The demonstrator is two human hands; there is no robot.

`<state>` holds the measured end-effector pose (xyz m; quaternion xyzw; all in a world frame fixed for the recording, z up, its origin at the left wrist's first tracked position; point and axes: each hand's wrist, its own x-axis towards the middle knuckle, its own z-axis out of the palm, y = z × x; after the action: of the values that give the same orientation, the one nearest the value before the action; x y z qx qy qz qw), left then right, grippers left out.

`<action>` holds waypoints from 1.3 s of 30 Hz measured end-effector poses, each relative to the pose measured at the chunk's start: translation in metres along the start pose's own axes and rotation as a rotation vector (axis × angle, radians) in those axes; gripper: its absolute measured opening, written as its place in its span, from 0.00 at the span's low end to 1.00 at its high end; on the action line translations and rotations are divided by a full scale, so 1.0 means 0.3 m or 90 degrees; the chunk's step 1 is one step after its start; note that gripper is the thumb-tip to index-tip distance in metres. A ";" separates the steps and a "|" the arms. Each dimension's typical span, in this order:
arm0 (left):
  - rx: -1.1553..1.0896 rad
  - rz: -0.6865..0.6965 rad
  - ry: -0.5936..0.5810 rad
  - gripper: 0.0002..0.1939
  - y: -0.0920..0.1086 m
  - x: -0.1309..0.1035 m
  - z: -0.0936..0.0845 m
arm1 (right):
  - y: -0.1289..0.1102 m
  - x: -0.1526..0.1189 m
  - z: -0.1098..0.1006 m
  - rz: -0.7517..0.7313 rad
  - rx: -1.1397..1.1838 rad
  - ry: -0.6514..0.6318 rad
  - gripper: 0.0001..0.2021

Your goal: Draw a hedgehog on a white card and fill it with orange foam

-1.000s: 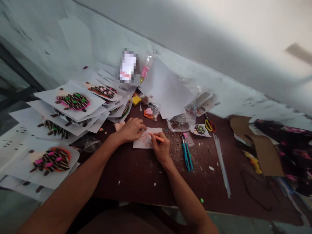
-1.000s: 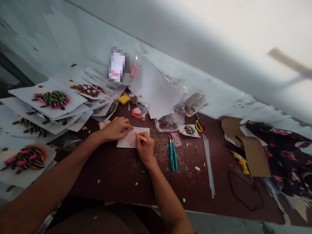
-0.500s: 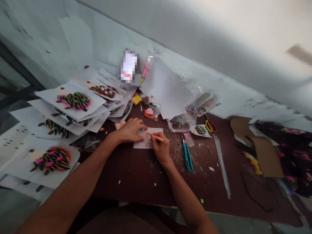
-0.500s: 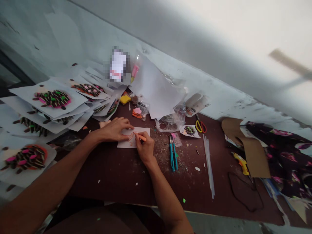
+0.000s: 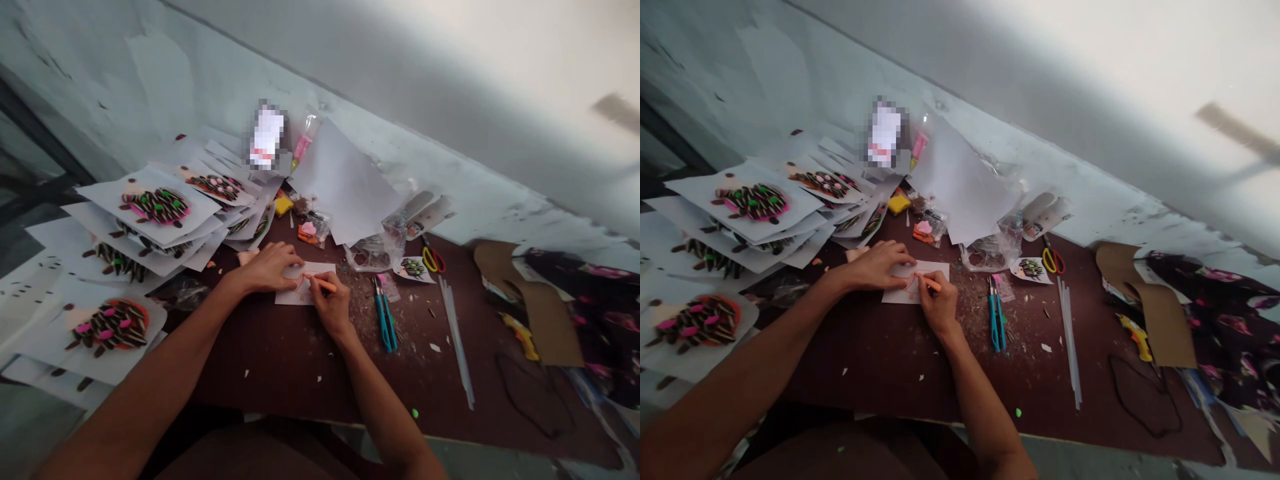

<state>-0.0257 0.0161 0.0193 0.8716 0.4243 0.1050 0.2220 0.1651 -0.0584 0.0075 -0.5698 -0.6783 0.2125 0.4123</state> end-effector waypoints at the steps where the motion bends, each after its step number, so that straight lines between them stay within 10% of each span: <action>1: -0.002 -0.002 -0.001 0.22 0.002 -0.001 -0.002 | -0.001 0.000 0.000 -0.001 -0.002 0.003 0.12; 39: -0.003 0.006 0.007 0.21 0.003 -0.003 -0.003 | 0.004 -0.006 0.002 0.030 0.022 0.040 0.12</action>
<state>-0.0262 0.0151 0.0206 0.8723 0.4214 0.1122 0.2213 0.1652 -0.0597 0.0056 -0.5851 -0.6478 0.2159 0.4376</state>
